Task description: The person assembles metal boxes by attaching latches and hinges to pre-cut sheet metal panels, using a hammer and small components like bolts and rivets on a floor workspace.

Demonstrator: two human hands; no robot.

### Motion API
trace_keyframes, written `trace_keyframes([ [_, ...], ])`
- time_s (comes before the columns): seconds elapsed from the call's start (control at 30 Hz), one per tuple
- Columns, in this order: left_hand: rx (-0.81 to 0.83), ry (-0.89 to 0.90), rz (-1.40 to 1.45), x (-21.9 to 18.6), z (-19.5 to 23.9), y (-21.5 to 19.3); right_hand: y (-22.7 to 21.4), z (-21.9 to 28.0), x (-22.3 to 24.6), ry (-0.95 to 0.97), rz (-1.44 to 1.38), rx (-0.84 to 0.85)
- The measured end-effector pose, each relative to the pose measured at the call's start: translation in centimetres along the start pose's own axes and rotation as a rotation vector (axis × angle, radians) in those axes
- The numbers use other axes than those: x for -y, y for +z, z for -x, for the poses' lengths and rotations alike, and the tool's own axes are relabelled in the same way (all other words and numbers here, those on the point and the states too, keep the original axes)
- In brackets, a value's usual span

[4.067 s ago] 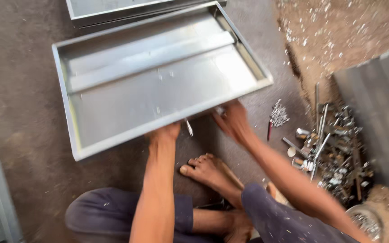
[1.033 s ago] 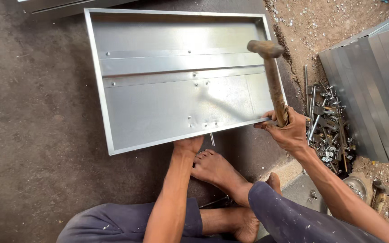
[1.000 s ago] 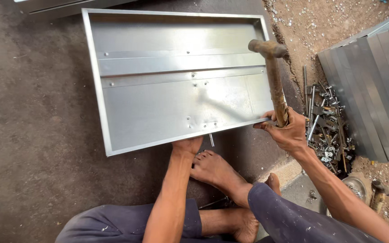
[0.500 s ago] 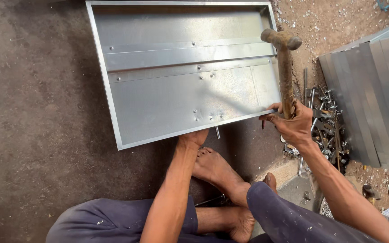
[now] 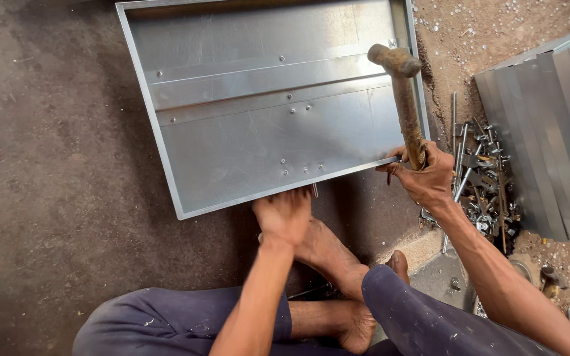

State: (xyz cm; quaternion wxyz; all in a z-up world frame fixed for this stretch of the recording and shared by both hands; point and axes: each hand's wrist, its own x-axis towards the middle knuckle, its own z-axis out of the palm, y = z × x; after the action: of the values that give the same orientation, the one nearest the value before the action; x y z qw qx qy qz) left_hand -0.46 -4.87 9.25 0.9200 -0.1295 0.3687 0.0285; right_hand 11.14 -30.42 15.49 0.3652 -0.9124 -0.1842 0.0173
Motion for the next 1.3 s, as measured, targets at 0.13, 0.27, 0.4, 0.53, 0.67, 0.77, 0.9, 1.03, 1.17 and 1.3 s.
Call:
trace_keyframes([
  [0.13, 0.109, 0.36, -1.717, 1.1, 9.1, 3.0, -0.3, -1.0, 0.9, 0.0, 0.187, 0.023],
  [0.27, 0.306, 0.98, -3.018, -2.4, 5.3, 10.5, -1.5, -0.7, 3.6, -0.276, 0.289, -0.048],
  [0.4, 0.345, 0.873, -3.268, -3.6, 4.1, 12.9, -0.7, 1.7, 7.1, 0.189, 0.028, 0.157],
  [0.53, 0.379, 0.766, -3.336, -3.9, 3.8, 13.4, 2.0, 2.7, 10.9, 0.369, -0.282, 0.299],
  [0.67, 0.384, 0.72, -3.388, -4.0, 3.3, 13.3, 1.4, 3.2, 11.4, 0.252, -0.22, 0.26],
  [0.77, 0.381, 0.704, -3.393, -3.9, 3.0, 13.3, 2.3, 2.8, 11.1, 0.23, -0.177, 0.3],
  [0.9, 0.385, 0.733, -3.387, -4.3, 2.7, 13.0, 2.6, 2.6, 11.0, 0.219, -0.2, 0.248],
  [1.03, 0.361, 0.676, -3.415, -4.0, 2.5, 13.1, 2.9, 1.7, 10.5, 0.293, -0.026, 0.377],
  [1.17, 0.373, 0.679, -3.418, -3.8, 2.9, 13.7, 1.8, 1.6, 10.7, 0.196, -0.21, 0.218],
  [1.3, 0.354, 0.684, -3.414, -3.9, 2.4, 13.3, 1.4, 2.5, 8.3, -0.177, -0.475, -0.12],
])
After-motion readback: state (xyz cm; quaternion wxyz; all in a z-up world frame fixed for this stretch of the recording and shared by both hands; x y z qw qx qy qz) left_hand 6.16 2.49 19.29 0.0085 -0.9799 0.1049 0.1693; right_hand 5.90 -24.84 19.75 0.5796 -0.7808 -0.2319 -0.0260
